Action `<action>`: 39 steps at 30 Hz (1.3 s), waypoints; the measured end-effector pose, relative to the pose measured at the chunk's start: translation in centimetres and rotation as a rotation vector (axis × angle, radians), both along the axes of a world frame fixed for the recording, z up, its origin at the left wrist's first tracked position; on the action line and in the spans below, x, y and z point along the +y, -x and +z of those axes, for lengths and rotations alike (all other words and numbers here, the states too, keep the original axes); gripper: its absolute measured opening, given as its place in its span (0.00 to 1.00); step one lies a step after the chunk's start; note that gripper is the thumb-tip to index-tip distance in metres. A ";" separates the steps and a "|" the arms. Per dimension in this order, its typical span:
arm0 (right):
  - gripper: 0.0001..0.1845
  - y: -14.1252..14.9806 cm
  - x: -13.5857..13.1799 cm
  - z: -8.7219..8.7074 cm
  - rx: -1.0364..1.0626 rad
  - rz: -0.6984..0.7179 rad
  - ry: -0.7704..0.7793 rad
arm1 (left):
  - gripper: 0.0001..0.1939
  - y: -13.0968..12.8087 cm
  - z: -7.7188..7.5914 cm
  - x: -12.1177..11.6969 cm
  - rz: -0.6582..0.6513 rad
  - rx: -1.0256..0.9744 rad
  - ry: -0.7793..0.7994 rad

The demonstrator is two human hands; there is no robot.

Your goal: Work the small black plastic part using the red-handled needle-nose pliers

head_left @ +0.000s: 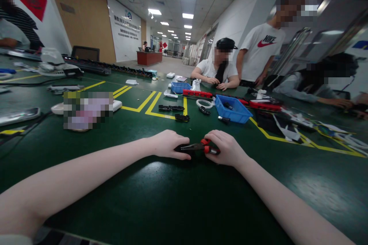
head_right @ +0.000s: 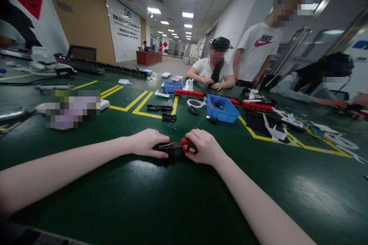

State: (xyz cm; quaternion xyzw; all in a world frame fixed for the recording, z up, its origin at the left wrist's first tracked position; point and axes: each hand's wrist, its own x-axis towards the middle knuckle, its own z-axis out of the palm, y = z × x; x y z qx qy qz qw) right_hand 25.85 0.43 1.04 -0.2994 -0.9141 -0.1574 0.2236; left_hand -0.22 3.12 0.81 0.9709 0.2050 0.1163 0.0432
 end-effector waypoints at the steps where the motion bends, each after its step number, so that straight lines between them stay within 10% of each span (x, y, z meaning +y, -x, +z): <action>1: 0.15 0.1 -0.1 0.0 0.003 -0.004 0.000 | 0.20 0.0 0.0 0.0 -0.003 -0.004 0.003; 39: 0.15 0.2 -0.4 0.3 -0.002 -0.035 0.002 | 0.22 -0.1 -0.4 0.4 -0.010 -0.010 -0.005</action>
